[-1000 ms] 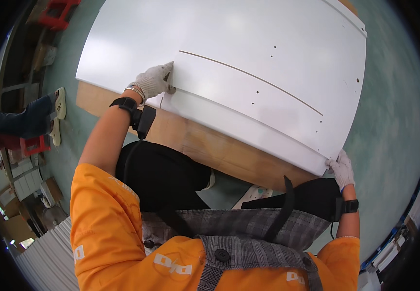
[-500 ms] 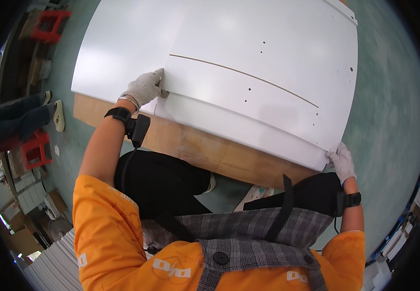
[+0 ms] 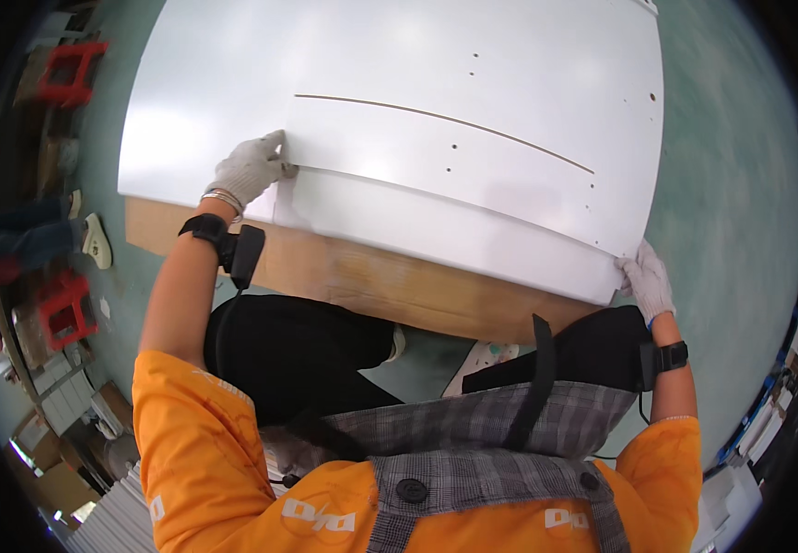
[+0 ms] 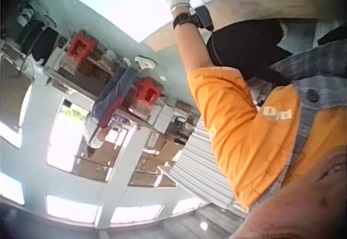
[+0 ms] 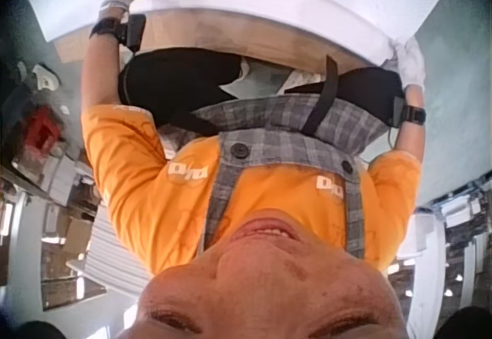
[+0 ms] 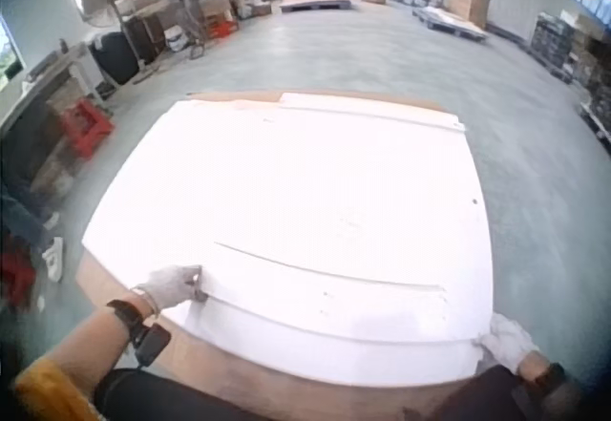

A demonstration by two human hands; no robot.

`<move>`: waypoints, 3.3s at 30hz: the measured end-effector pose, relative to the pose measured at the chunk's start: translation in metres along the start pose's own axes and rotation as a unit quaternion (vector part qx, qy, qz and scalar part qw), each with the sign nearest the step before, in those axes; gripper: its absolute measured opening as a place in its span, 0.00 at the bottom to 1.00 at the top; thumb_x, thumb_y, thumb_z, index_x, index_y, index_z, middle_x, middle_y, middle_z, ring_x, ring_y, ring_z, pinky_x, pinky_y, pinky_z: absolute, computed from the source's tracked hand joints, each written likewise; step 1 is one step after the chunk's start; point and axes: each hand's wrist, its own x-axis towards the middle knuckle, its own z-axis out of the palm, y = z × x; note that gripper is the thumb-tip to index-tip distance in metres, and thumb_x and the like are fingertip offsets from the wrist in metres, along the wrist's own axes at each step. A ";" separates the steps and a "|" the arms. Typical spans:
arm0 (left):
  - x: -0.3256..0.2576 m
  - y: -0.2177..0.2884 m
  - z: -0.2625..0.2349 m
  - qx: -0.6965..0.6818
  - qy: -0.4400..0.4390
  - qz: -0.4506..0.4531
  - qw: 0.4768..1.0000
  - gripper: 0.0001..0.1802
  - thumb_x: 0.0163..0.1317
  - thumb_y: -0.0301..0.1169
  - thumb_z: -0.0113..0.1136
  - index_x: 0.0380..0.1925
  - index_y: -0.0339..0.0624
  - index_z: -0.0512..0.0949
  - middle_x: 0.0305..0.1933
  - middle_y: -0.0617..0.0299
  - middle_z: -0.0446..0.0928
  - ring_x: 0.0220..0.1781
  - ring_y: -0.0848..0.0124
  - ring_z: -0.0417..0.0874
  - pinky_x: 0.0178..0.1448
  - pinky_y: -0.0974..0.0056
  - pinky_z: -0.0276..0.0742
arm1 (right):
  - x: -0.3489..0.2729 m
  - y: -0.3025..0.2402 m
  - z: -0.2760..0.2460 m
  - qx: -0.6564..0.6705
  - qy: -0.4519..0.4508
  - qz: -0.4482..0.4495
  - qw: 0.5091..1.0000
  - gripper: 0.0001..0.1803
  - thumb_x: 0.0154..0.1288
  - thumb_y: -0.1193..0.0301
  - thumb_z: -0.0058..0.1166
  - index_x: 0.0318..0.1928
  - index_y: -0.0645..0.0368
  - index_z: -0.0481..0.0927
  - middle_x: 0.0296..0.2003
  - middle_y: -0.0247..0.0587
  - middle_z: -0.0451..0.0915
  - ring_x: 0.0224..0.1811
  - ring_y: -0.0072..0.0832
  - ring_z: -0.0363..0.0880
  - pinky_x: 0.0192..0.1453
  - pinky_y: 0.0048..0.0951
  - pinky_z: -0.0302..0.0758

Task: Moving and stacking large white furniture panels onto a pallet stack.

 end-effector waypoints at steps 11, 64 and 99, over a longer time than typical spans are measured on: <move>0.035 -0.031 0.013 -0.283 -0.014 0.018 0.959 0.13 0.63 0.36 0.56 0.39 0.37 0.79 0.26 0.69 0.75 0.22 0.82 0.69 0.27 0.75 0.68 | 0.019 0.026 -0.001 0.210 0.029 0.007 0.977 0.21 0.68 0.66 0.51 0.56 0.69 0.75 0.43 0.41 0.81 0.41 0.23 0.79 0.43 0.25 0.76; 0.017 -0.023 0.003 -0.210 -0.014 -0.094 0.973 0.10 0.58 0.33 0.63 0.28 0.38 0.74 0.24 0.61 0.75 0.22 0.72 0.78 0.26 0.66 0.82 | -0.011 -0.002 -0.032 -0.066 -0.027 0.029 0.997 0.22 0.59 0.52 0.49 0.42 0.55 0.83 0.48 0.47 0.80 0.53 0.46 0.77 0.56 0.42 0.74; 0.043 -0.012 -0.024 -0.168 -0.182 -0.062 0.967 0.14 0.50 0.25 0.66 0.26 0.19 0.77 0.22 0.42 0.81 0.22 0.55 0.85 0.26 0.57 0.84 | -0.003 0.003 -0.036 -0.025 -0.081 0.107 0.991 0.15 0.55 0.63 0.62 0.40 0.57 0.79 0.27 0.39 0.81 0.25 0.31 0.81 0.30 0.36 0.74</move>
